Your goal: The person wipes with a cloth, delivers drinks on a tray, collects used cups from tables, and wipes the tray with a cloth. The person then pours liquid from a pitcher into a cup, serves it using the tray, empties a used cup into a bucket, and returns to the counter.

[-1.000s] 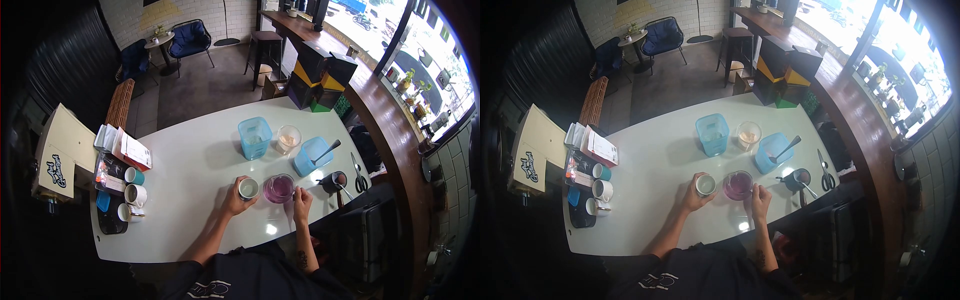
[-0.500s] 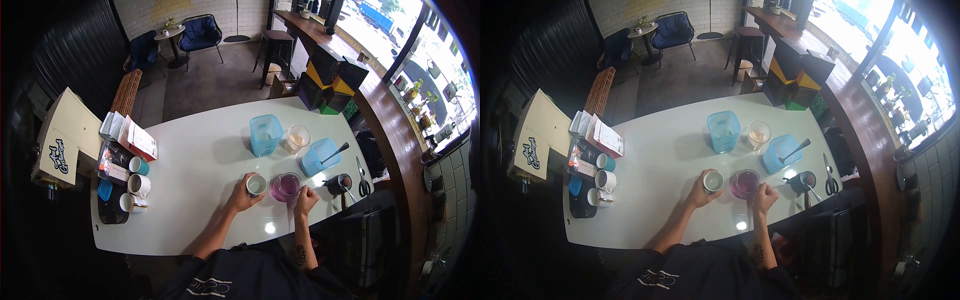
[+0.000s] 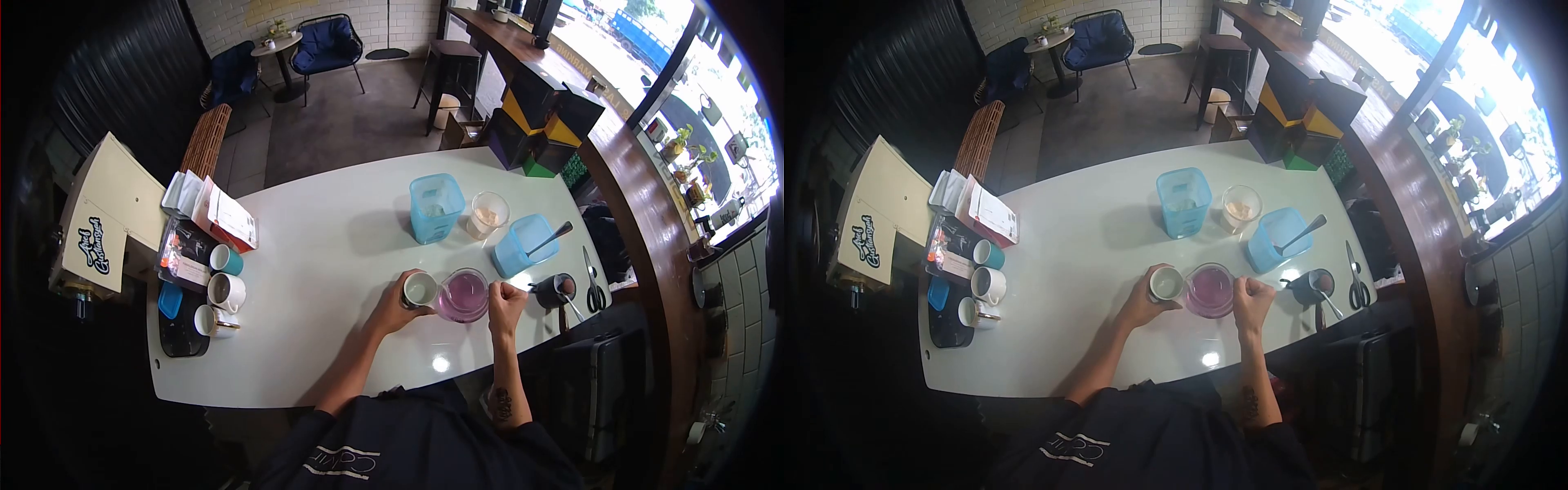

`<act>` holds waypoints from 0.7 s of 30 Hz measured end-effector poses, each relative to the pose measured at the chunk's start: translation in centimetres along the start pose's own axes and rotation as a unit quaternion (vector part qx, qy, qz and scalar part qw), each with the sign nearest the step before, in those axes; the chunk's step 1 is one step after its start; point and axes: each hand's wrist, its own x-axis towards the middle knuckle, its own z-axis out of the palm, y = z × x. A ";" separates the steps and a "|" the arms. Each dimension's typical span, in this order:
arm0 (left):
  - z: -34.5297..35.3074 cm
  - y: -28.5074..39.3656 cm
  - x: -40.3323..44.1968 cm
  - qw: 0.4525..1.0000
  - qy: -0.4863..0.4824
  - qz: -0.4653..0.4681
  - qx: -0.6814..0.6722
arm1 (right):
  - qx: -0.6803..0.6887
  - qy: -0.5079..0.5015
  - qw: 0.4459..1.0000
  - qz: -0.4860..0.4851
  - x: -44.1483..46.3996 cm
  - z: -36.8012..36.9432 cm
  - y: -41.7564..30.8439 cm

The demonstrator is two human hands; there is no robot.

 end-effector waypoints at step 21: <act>-0.6 0.8 -0.1 1.000 -0.010 0.003 -0.020 | -0.163 -0.069 0.981 -0.081 1.5 1.7 -4.8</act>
